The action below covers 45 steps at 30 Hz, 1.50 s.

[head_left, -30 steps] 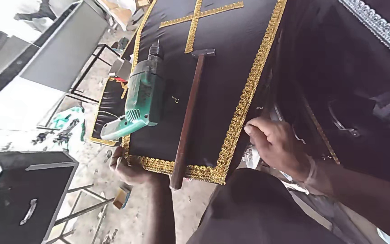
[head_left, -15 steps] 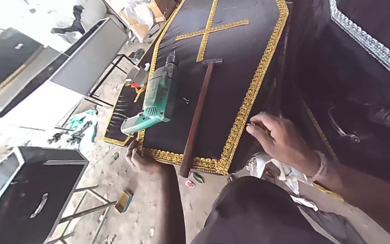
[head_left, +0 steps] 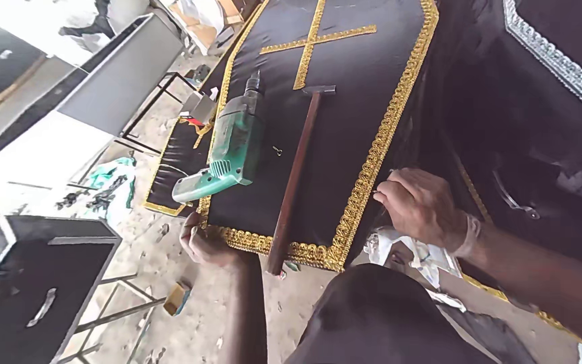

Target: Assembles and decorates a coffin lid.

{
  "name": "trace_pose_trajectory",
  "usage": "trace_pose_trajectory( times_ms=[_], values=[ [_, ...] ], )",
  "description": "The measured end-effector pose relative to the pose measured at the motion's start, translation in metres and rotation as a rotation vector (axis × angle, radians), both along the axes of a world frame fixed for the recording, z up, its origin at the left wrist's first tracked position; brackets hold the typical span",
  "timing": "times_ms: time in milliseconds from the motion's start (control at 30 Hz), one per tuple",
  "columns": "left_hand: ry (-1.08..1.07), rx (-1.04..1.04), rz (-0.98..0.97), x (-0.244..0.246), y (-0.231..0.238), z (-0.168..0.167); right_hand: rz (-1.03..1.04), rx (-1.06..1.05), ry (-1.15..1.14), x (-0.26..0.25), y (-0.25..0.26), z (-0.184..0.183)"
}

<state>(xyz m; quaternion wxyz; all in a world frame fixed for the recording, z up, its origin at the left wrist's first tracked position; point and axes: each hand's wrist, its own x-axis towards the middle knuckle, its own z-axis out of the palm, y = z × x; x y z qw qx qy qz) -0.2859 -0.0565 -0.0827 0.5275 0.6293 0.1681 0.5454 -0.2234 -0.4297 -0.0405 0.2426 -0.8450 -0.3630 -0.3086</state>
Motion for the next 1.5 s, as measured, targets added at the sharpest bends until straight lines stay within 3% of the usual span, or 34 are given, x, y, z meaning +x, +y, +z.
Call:
trace_pose_trajectory(
  times_ms=[100,200,267,333,433,500,567,700,833,933,1067,1133,1200,1267,1333,1367,1500],
  values=[
    [0.008,-0.007,0.013,0.000,-0.005,0.005,-0.058,0.260,0.675,-0.015,0.008,0.017],
    [-0.022,-0.031,-0.006,0.001,-0.008,0.006,-0.054,0.834,1.570,-0.018,0.018,0.053],
    [-0.038,-0.092,-0.024,0.003,-0.011,0.012,-0.113,1.024,1.827,-0.016,0.021,0.062],
    [-0.018,-0.124,-0.018,0.001,-0.018,0.019,-0.115,0.931,1.690,-0.020,0.022,0.057],
    [0.001,-0.124,-0.008,0.000,-0.019,0.020,-0.165,0.331,0.835,-0.030,0.018,0.027],
    [-0.035,-0.118,-0.016,0.003,-0.015,0.016,-0.163,0.088,0.325,-0.031,0.012,0.013],
    [-0.067,-0.105,-0.039,0.004,-0.012,0.011,-0.139,-0.060,-0.002,-0.025,0.004,0.009],
    [-0.087,-0.102,-0.023,0.006,-0.011,0.007,-0.068,-0.226,-0.269,-0.016,-0.006,0.012],
    [-0.078,-0.098,-0.020,0.006,-0.014,0.010,-0.124,-0.216,-0.265,-0.014,0.003,0.010],
    [-0.100,-0.075,-0.042,0.006,-0.013,0.009,-0.199,0.066,0.205,-0.024,0.017,0.012],
    [-0.111,-0.069,-0.043,0.005,-0.009,0.004,-0.298,0.824,1.554,-0.020,0.035,0.066],
    [-0.109,-0.074,-0.039,0.006,-0.008,0.003,-0.302,0.998,1.784,-0.014,0.031,0.072],
    [-0.106,-0.069,-0.027,0.007,-0.009,0.003,-0.243,0.785,1.563,-0.018,0.026,0.068],
    [-0.113,-0.050,-0.028,0.005,-0.008,0.002,-0.212,0.302,0.898,-0.026,0.016,0.046],
    [-0.114,-0.061,-0.028,0.006,-0.007,0.003,-0.169,0.002,0.223,-0.025,0.005,0.025],
    [-0.116,-0.071,-0.035,0.007,-0.008,0.005,-0.142,-0.113,0.016,-0.022,0.000,0.021],
    [-0.118,-0.077,-0.048,0.005,-0.010,0.004,-0.050,-0.306,-0.305,-0.010,-0.008,0.017]
  ],
)
